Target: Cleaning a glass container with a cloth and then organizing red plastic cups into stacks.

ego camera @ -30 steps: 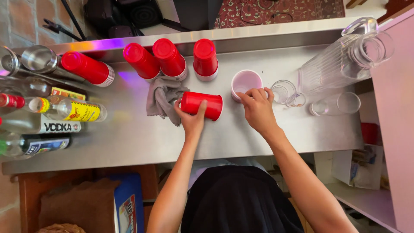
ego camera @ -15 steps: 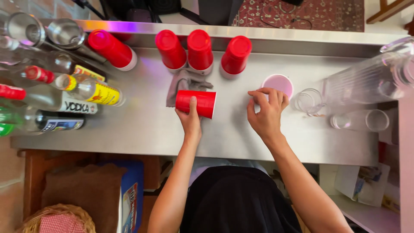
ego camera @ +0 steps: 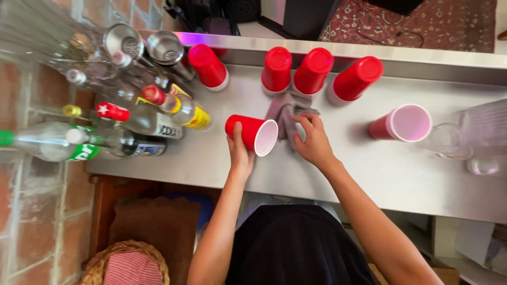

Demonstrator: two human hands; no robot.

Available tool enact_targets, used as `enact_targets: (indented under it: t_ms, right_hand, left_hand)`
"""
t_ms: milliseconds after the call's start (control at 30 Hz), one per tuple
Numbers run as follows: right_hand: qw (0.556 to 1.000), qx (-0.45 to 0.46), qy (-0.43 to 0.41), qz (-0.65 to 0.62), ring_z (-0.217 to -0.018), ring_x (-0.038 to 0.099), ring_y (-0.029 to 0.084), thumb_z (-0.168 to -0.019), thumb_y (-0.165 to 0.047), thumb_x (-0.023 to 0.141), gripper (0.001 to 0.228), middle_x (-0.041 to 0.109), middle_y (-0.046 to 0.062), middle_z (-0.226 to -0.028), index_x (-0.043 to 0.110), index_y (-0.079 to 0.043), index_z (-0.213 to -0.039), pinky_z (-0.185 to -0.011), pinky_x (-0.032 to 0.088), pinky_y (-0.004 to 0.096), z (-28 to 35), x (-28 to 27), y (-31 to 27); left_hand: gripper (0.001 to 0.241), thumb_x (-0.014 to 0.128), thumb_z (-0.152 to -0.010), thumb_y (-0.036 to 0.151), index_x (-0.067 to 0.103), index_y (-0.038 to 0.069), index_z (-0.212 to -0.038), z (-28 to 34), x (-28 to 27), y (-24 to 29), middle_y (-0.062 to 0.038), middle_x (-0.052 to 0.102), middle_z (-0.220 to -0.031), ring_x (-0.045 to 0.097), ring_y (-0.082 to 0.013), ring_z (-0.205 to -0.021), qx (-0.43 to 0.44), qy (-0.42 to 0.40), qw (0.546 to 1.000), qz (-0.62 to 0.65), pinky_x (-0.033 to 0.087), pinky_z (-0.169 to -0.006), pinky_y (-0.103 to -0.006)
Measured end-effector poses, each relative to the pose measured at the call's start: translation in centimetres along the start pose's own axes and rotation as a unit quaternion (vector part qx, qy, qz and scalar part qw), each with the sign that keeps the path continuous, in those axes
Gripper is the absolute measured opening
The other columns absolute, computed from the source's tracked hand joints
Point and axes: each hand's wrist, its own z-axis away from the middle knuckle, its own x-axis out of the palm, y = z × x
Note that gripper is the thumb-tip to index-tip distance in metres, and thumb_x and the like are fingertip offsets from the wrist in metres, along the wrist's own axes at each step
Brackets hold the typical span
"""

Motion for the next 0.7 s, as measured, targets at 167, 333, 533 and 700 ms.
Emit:
enact_targets:
  t_ms: [167, 333, 533, 700]
  right_hand:
    - [1.0, 0.024, -0.009, -0.003, -0.133, 0.046, 0.045, -0.084, -0.006, 0.069, 0.082, 0.048, 0.024, -0.147, 0.031, -0.004, -0.157, -0.11, 0.041, 0.048, -1.7, 5.6, 1.4]
    - [0.984, 0.045, -0.048, 0.166, -0.134, 0.046, 0.045, -0.08, -0.006, 0.072, 0.081, 0.051, 0.021, -0.148, 0.037, -0.006, -0.152, -0.104, 0.036, 0.054, -1.4, 9.6, 3.5]
    - [0.966, 0.11, -0.192, -0.133, -0.11, 0.069, 0.03, -0.09, -0.007, 0.06, 0.041, 0.073, 0.017, -0.12, 0.063, -0.004, -0.13, -0.098, 0.054, 0.038, -2.2, 10.2, -1.4]
    - [0.975, 0.158, 0.0, -0.157, -0.099, 0.07, 0.02, -0.101, -0.007, 0.054, 0.031, 0.075, 0.011, -0.111, 0.063, -0.004, -0.13, -0.089, 0.054, 0.033, -1.3, 7.1, -1.9]
  left_hand:
    - [0.067, 0.067, -0.092, 0.051, 0.042, 0.014, -0.142, -1.8, -3.8, 2.7, -0.008, 0.059, -0.133, 0.063, -0.0228, -0.12, -0.022, -0.014, 0.999, 0.025, 0.058, -0.097, -0.0398]
    - [0.062, 0.068, -0.096, 0.047, 0.047, 0.009, -0.14, -2.7, -4.5, 4.3, -0.01, 0.063, -0.128, 0.066, -0.0236, -0.114, -0.038, -0.053, 0.997, 0.029, 0.058, -0.094, -0.0417]
    - [0.058, 0.066, -0.095, 0.044, 0.045, 0.015, -0.141, -2.3, -2.6, 5.2, -0.009, 0.061, -0.129, 0.065, -0.0243, -0.112, -0.043, -0.086, 0.995, -0.02, 0.06, -0.084, -0.0442]
    - [0.067, 0.078, -0.091, 0.03, 0.041, 0.006, -0.142, -2.7, -0.9, 4.9, -0.011, 0.059, -0.133, 0.061, -0.0203, -0.118, 0.048, -0.073, 0.988, -0.128, 0.055, -0.095, -0.037]
